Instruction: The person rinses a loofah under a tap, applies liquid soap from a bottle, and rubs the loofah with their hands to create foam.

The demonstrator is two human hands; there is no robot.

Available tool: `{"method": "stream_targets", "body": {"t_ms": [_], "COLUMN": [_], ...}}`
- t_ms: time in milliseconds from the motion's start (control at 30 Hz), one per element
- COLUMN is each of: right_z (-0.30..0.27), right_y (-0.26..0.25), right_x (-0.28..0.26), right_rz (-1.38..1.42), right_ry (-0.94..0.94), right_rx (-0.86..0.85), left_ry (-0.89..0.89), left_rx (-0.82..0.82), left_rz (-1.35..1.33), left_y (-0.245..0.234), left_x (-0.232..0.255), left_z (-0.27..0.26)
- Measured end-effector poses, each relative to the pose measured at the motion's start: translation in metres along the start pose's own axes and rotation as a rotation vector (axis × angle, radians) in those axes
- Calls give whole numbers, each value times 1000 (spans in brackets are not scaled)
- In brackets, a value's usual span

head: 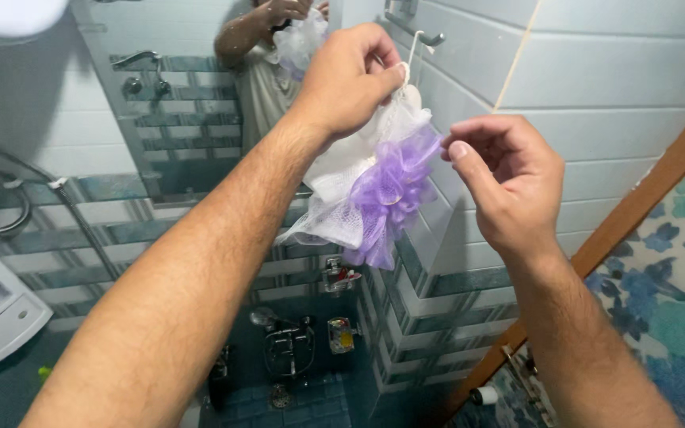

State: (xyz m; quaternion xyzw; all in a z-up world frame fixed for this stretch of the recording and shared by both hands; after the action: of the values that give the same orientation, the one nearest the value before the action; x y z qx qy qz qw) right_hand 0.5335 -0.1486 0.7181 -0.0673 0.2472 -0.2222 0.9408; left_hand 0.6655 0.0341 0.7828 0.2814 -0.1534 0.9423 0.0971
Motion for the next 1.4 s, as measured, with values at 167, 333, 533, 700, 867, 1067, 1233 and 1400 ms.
{"method": "stream_targets", "body": {"t_ms": [167, 333, 533, 700, 867, 1067, 1233, 1400], "right_z": [28, 47, 61, 55, 57, 62, 55, 41], "right_y": [-3, -2, 20, 43, 56, 79, 104, 126], "right_x": [-25, -35, -12, 3, 1, 1, -20, -35], "right_rz": [-376, -543, -537, -684, -739, -811, -1132, -1440], "right_ry": [-160, -288, -137, 54, 39, 297, 56, -250], "right_rx": [-95, -97, -195, -314, -308, -276, -82, 14], "left_ry": [-27, -98, -155, -129, -169, -185, -103, -138], "left_rx": [-57, -132, -182, -213, -274, -430, -587, -649], "left_rz": [-129, -176, -174, -277, -514, -712, -599, -574], "left_y": [1, 4, 8, 2, -14, -33, -47, -42], "left_x": [4, 4, 3, -7, -24, -45, -59, -63], "left_z": [5, 14, 14, 19, 36, 46, 42, 30]}}
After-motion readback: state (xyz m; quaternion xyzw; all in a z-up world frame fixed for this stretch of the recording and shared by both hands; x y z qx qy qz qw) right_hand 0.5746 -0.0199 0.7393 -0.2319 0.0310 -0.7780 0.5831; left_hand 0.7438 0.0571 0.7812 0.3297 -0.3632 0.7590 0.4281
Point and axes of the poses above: each hand's wrist, its own z-axis towards the middle knuckle, its own y-axis out of the palm, x = y × z, the point moved 4 cm from there along z, towards the middle knuckle, and after that the axes turned 15 degrees about -z, right-handed, at the moved point
